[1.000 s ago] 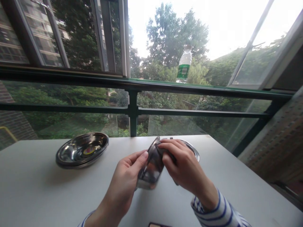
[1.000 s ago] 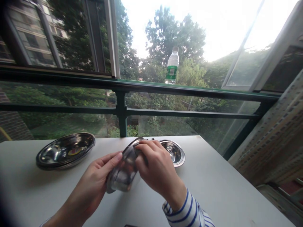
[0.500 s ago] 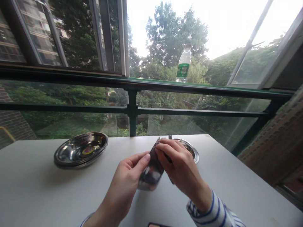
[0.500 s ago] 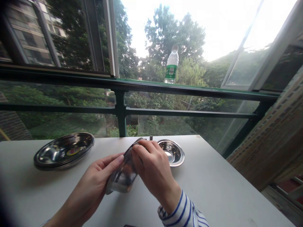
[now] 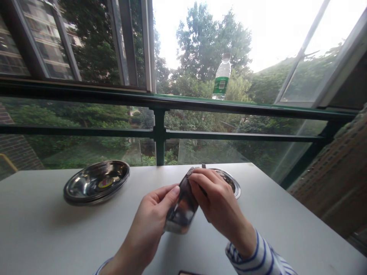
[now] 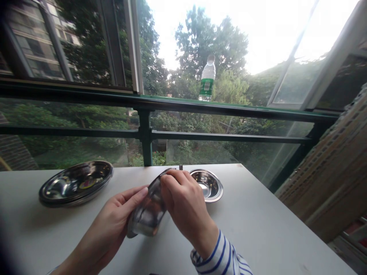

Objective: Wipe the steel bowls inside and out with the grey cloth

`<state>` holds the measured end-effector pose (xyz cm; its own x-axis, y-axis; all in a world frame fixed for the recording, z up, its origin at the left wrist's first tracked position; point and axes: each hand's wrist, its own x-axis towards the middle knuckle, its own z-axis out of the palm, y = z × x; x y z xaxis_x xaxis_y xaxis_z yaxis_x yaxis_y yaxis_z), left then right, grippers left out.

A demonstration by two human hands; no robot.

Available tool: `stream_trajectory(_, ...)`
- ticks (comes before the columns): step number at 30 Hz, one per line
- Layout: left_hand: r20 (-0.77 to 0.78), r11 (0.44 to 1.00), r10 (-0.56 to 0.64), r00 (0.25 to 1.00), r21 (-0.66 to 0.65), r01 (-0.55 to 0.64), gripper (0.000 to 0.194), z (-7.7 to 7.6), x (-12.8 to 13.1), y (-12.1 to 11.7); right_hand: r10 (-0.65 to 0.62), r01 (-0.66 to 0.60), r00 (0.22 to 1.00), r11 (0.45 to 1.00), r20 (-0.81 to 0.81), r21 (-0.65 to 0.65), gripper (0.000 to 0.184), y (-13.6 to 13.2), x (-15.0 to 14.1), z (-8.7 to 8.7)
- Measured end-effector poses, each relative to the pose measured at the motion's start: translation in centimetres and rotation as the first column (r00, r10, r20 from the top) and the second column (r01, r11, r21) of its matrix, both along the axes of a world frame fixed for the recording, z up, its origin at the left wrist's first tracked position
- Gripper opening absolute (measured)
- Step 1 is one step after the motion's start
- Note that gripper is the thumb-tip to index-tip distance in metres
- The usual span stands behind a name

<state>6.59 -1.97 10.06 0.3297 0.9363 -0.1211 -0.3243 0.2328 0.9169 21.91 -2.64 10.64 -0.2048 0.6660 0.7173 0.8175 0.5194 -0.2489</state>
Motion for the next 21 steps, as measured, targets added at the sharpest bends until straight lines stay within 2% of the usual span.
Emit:
stream_trajectory(11,0.012,0.999,-0.004,1.0,-0.043,0.005,0.033,0.05,0.11,0.2,-0.033,0.029,0.986,0.999,-0.163,-0.026,0.014,0.4,-0.22,-0.58)
stream_trajectory(17,0.018,0.998,-0.003,1.0,-0.061,0.004,0.03,0.05,0.15,0.27,-0.024,0.02,0.986,1.0,-0.168,-0.023,0.013,0.42,-0.2,-0.71)
stream_trajectory(21,0.038,0.998,0.015,0.999,-0.063,-0.013,0.028,0.12,0.16,0.4,-0.061,0.059,0.986,0.998,-0.154,-0.019,0.016,0.62,-0.09,-0.92)
